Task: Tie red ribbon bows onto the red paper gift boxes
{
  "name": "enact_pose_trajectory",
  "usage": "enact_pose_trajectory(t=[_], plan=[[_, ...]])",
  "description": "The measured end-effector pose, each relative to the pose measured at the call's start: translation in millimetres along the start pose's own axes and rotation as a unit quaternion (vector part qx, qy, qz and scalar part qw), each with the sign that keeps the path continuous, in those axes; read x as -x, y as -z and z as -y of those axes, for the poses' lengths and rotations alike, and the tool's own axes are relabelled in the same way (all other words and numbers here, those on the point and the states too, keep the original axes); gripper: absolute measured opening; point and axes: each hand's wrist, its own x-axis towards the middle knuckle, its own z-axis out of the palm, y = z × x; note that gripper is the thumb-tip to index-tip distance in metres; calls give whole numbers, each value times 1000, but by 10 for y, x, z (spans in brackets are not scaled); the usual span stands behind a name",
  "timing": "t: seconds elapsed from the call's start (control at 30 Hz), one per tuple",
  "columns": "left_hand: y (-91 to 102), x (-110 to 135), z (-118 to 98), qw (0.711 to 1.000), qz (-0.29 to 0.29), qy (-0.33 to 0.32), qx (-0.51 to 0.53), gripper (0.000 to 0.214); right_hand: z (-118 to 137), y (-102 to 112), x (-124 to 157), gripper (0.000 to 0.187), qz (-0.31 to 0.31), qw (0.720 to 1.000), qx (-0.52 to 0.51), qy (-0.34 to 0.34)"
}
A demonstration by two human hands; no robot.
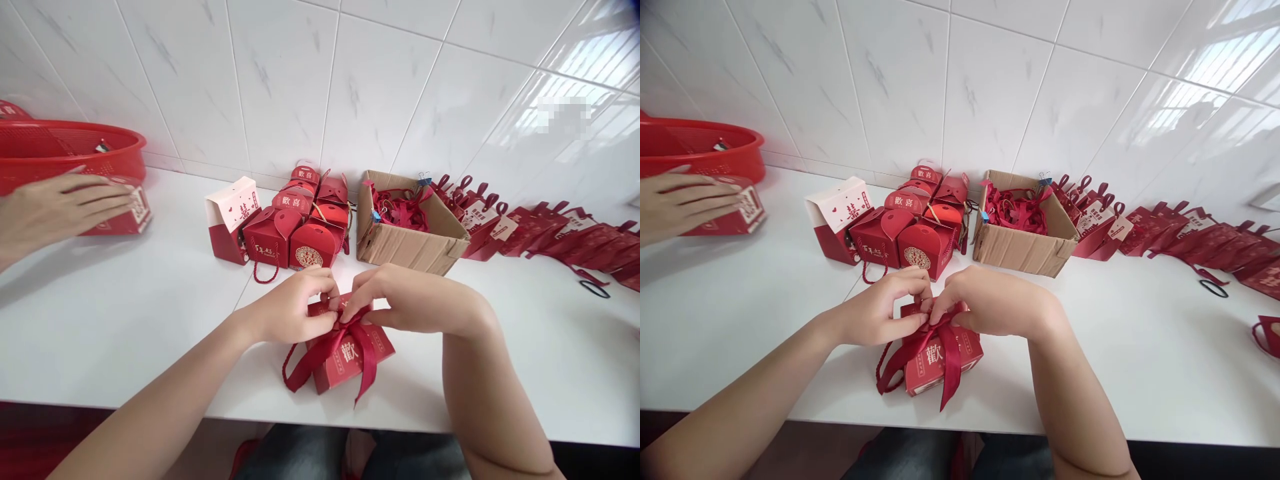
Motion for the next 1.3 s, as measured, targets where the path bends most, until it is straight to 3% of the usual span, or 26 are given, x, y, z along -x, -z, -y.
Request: enact_pose_trajectory(t=[0.23,0.43,0.6,0.73,0.9,1.1,1.23,1.3], plan=[[63,4,11,1000,7,-26,-15,11,-19,-19,6,49,-2,1000,-6,30],[47,-10,28,1000,-12,14,15,11,2,-17,1,51,8,1000,-15,22],[10,-21,37,1000,6,-6,14,8,2,-13,-1,49,11,1000,-18,20],[0,-18,39,1000,-27,16,-3,10,-5,-16,2,46,4,1000,-13,27],[9,-1,44,999,20,30,5,7,-17,-23,1,46,10,1000,-14,21],[6,1,47,999,27,45,14,9,-30,65,73,37,4,999,-27,36],[9,11,47,999,4,32,1,9,-40,104,205,20,-38,996,-29,-71],[13,19,50,999,-1,35,-1,10,-42,68,269,26,-46,988,-26,-144]])
